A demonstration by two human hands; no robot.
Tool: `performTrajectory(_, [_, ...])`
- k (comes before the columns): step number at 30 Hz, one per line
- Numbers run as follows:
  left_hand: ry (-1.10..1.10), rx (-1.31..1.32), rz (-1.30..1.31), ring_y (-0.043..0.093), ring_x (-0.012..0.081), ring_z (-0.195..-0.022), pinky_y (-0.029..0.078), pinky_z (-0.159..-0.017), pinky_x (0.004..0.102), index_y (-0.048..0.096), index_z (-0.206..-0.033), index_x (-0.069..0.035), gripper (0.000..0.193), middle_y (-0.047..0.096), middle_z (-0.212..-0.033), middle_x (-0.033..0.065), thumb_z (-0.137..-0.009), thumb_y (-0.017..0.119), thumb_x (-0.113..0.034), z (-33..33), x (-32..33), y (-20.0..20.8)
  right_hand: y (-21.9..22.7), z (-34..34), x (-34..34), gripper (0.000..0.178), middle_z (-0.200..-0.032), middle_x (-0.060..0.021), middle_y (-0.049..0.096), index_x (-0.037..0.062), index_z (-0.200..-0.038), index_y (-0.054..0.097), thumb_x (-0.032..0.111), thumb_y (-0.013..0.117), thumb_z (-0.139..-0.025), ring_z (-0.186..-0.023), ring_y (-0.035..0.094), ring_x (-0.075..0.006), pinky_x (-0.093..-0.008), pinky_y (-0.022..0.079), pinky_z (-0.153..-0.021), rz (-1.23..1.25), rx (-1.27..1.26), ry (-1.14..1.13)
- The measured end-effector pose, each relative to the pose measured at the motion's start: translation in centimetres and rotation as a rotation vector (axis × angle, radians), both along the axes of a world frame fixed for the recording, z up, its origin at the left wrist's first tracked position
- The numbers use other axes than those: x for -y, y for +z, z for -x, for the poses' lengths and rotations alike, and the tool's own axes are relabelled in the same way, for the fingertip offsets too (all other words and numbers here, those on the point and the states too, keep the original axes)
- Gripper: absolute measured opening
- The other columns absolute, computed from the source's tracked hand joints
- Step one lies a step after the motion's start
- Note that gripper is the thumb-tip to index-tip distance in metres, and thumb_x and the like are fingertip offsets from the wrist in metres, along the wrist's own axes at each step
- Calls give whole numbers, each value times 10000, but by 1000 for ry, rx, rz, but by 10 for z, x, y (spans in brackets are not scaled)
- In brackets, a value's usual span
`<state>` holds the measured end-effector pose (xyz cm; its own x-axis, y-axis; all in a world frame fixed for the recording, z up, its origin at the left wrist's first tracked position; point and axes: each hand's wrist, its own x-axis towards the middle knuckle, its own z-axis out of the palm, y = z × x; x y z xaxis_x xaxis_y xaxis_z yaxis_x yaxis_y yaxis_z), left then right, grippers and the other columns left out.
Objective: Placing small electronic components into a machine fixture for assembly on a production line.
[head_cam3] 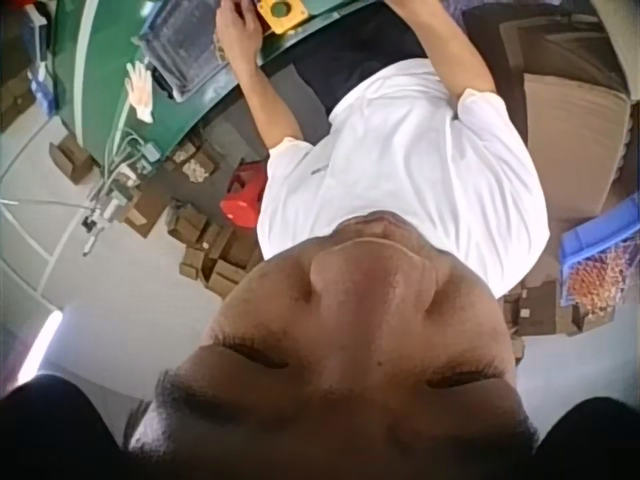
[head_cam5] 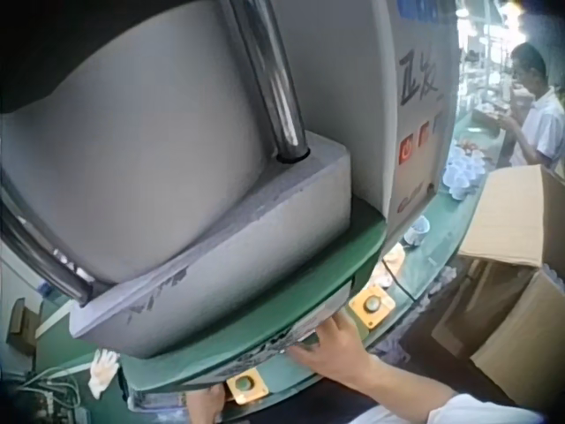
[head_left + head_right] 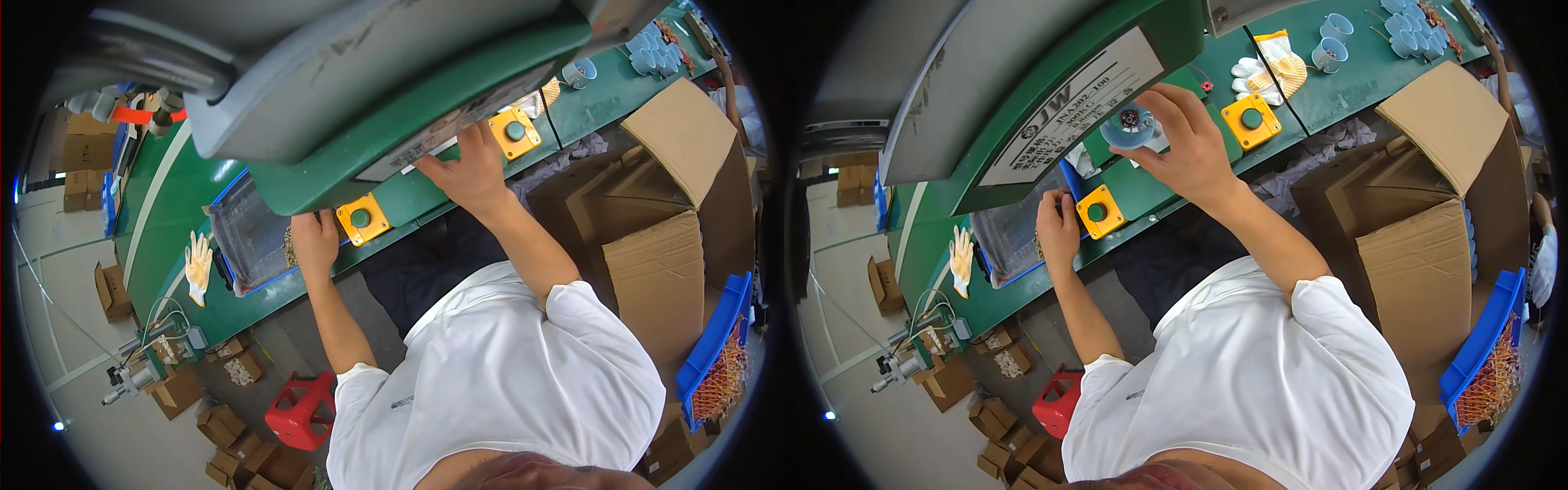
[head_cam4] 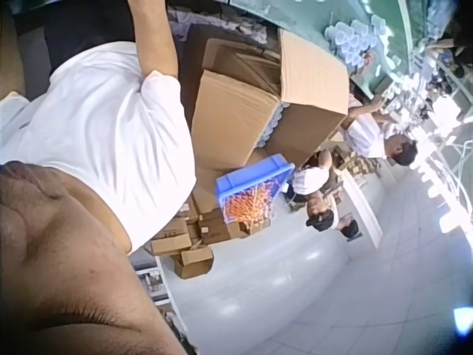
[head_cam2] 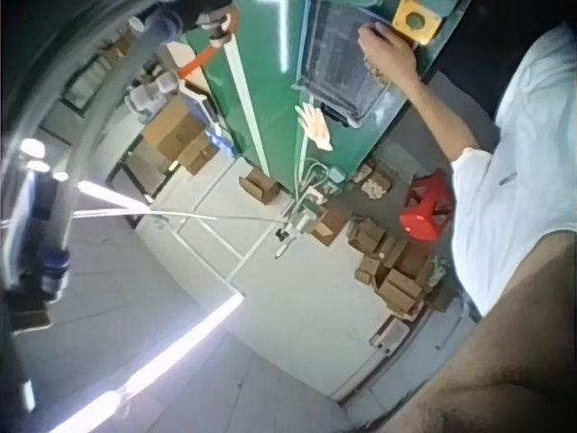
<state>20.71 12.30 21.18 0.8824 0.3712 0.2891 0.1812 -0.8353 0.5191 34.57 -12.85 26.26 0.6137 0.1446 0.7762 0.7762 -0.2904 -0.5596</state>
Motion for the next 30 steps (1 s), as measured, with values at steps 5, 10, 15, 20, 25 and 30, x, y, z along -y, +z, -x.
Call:
performTrajectory(5, [-1, 8, -7, 662, 377, -911, 517, -796, 430, 624, -1036, 10, 151, 691, -1003, 206, -1045, 574, -132, 2, 1, 0, 2, -2, 0, 685, -1207, -135, 649, 21, -1257, 614, 159, 962, -683, -1048, 670, -303, -353, 590, -834, 8, 30, -4])
performTrajectory(10, [8, 21, 15, 675, 357, -933, 527, -804, 415, 618, -1056, 17, 148, 702, -1028, 190, -1050, 567, -123, 3, 0, -2, 3, -3, 0, 689, -1199, -131, 648, 23, -1254, 612, 215, 956, -689, -1053, 651, -307, -379, 562, -840, 65, -33, -29])
performTrajectory(15, [53, 4, 138, 672, 344, -997, 524, -862, 407, 607, -1067, 23, 133, 706, -1073, 179, -1056, 535, -89, 7, 7, 9, 22, -7, 10, 644, -1206, -132, 646, 31, -1240, 624, 316, 916, -741, -1058, 622, -344, -437, 502, -918, 313, -167, -8])
performTrajectory(20, [-245, 378, 19, 641, 376, -1075, 481, -991, 476, 588, -1015, -2, 75, 700, -1161, 172, -1013, 518, -30, 26, 58, -1, -47, -15, 77, 365, -1099, -136, 692, 23, -1147, 664, 175, 790, -839, -1033, 621, -360, -443, 478, -939, 113, 42, -183])
performTrajectory(25, [-219, 460, -179, 597, 382, -1114, 447, -1010, 493, 584, -974, -20, 40, 703, -1136, 156, -969, 568, -57, 31, 62, -29, -82, -31, 104, 193, -983, -156, 688, 15, -1032, 684, 144, 658, -891, -927, 626, -368, -439, 498, -909, -41, 123, -29])
performTrajectory(30, [-198, 371, -250, 578, 377, -1074, 436, -965, 487, 598, -936, -25, 41, 677, -1039, 147, -900, 597, -45, 23, 68, 11, -82, -34, 99, 201, -885, -138, 643, 24, -978, 669, 92, 678, -789, -916, 597, -368, -461, 500, -848, 126, 181, -139])
